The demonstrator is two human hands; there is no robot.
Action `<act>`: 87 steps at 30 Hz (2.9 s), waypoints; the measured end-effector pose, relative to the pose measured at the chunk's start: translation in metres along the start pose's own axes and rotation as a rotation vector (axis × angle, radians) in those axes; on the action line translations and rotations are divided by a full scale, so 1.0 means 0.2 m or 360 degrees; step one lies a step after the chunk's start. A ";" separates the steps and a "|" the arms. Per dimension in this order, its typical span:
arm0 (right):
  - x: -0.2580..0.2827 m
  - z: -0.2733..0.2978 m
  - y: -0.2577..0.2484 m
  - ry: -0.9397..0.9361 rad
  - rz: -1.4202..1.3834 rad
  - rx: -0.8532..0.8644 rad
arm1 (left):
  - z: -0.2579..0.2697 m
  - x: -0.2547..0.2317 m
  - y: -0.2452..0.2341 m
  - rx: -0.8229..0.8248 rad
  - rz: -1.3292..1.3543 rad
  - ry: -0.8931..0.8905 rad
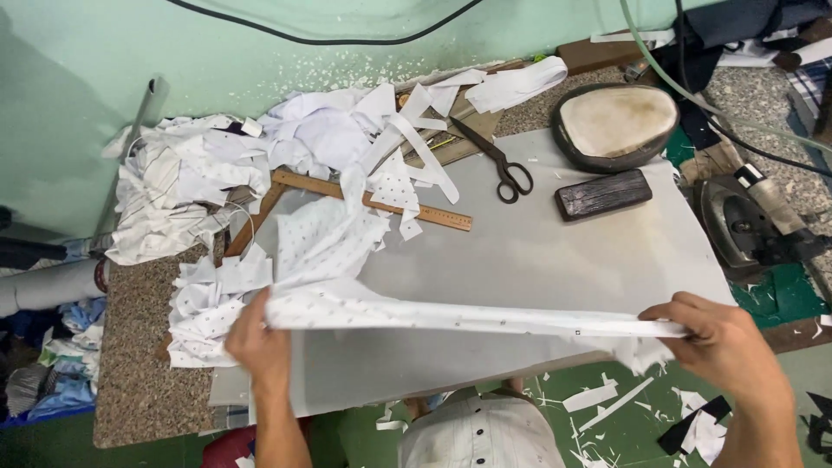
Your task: The person irons a long strip of white patterned fabric on a work table using a steam iron. They smooth the fabric with their hands, move a phone aside to access the surface, and repeatedly pass the iron over the material to flatten it.
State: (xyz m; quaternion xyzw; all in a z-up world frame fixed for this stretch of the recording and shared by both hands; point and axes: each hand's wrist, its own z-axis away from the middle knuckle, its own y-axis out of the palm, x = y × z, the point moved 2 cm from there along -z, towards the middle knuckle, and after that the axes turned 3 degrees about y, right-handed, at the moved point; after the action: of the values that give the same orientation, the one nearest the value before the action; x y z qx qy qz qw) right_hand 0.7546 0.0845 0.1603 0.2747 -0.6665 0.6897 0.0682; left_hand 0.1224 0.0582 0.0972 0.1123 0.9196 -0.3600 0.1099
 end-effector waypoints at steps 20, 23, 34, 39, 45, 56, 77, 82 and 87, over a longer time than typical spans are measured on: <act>0.14 -1.01 0.15 -0.0244 0.0613 -0.1028 | -0.96 1.30 -0.60 -0.0496 0.0760 0.0109; -0.08 -0.92 0.22 -0.0217 0.0706 -0.1116 | -0.82 0.77 -0.60 -0.0466 0.0495 0.0184; -0.63 -0.40 0.79 -0.0110 0.1110 -0.0767 | 0.56 0.58 -0.07 0.0444 -0.0364 -0.0158; -0.80 -0.13 1.05 0.0143 0.1279 -0.0117 | 0.89 0.58 -0.03 0.1380 -0.0894 -0.0632; -0.41 -0.21 0.96 0.0062 0.0713 -0.0357 | 0.64 -0.05 0.16 0.0931 -0.0161 -0.0070; -0.29 -0.12 1.17 0.0706 0.0530 0.0201 | 0.60 0.12 0.27 0.1136 -0.0493 -0.0675; 0.82 -0.28 1.77 -0.0382 -0.0040 -0.0382 | 0.70 -0.42 0.71 0.1382 -0.0031 0.0049; 0.57 -0.33 1.69 -0.0353 -0.0141 -0.0412 | 0.72 -0.41 0.77 0.1386 -0.0062 0.0065; -0.35 -0.18 1.00 0.0085 0.0249 -0.0578 | 0.71 -0.43 0.78 0.1176 -0.0157 0.0248</act>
State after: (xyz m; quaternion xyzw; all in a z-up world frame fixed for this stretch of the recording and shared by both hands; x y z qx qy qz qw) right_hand 0.7115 0.1167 -0.0483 0.1869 -0.7972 0.5683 0.0806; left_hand 0.2666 0.0618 -0.0797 0.1270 0.7377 -0.6626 -0.0256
